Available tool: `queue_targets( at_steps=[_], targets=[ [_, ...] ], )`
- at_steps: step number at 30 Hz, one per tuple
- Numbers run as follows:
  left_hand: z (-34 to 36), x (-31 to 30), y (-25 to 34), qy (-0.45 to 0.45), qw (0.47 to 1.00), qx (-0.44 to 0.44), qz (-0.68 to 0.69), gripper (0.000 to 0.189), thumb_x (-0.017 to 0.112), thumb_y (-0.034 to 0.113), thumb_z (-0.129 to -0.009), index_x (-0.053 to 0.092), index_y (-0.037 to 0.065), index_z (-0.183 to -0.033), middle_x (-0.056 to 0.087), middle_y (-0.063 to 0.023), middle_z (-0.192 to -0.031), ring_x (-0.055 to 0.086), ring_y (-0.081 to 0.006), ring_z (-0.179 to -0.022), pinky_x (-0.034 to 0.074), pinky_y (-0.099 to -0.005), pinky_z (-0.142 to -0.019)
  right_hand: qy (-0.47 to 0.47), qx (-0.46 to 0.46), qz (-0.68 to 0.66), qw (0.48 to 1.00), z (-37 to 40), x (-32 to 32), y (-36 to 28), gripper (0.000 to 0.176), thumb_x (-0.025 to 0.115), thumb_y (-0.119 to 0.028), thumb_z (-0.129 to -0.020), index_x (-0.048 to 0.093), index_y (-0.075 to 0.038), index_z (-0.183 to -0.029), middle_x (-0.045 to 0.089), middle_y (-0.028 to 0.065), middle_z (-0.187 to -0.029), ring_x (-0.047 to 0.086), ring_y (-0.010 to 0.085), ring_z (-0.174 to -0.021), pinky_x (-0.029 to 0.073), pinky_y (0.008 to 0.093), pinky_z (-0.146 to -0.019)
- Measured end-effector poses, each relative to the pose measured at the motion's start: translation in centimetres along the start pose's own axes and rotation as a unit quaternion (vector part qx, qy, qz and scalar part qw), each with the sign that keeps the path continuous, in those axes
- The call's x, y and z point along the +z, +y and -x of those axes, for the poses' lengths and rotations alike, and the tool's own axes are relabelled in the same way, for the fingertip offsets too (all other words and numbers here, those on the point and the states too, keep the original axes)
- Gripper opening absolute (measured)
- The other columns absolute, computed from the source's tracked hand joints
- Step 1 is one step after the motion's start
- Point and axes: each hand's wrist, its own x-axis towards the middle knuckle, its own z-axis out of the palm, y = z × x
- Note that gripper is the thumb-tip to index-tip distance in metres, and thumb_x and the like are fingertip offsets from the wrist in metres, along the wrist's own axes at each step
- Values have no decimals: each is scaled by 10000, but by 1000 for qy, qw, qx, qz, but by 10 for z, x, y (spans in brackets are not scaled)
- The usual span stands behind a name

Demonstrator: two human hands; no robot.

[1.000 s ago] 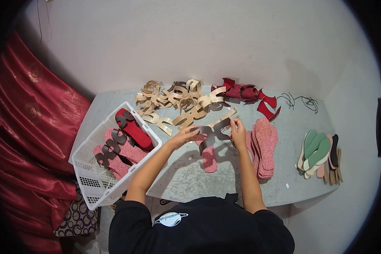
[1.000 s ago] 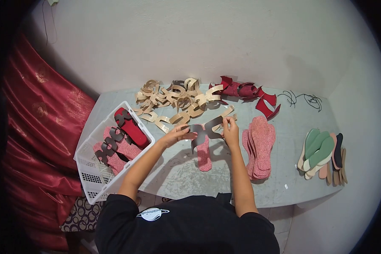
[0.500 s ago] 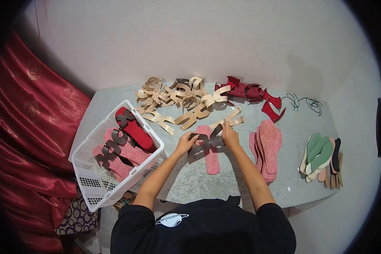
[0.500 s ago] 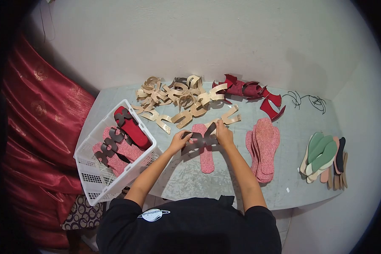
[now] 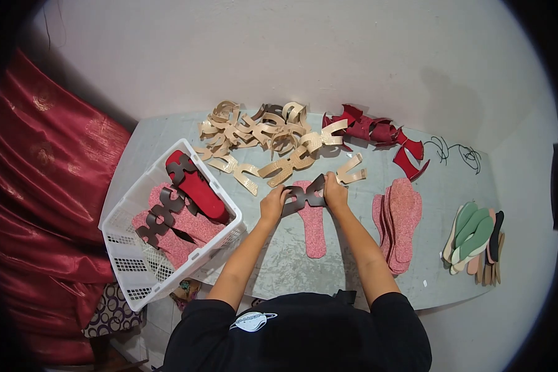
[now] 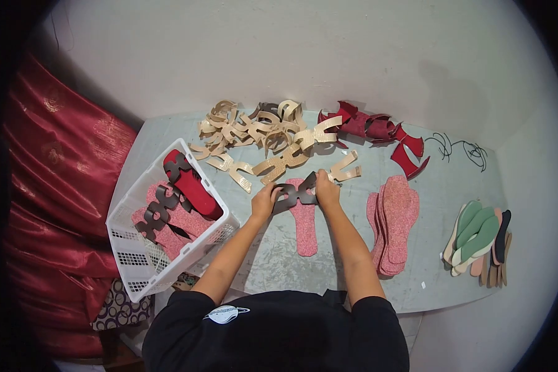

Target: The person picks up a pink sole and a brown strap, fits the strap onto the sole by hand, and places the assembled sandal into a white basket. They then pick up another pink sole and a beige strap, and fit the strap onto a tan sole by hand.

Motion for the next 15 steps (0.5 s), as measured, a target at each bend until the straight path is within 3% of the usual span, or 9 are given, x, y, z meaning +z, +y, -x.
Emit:
queue_targets(
  at_steps=[12, 15],
  targets=[
    [1, 7, -9, 2, 998, 13, -67, 260, 556, 338, -838, 543, 79, -848, 539, -86, -878, 592, -316, -643, 455, -415, -509, 19, 39, 54, 998, 8, 10, 1, 196, 409, -280, -919, 445, -87, -930, 595, 112, -759, 601, 312, -569, 447, 442, -448],
    [1, 7, -12, 19, 998, 15, -60, 279, 585, 347, -814, 557, 70, -822, 541, -84, -871, 594, -308, -645, 454, -413, -517, 38, 62, 49, 996, 12, 7, -1, 187, 425, -271, -913, 475, -91, -921, 598, 105, -770, 607, 296, -610, 455, 428, -494]
  ],
)
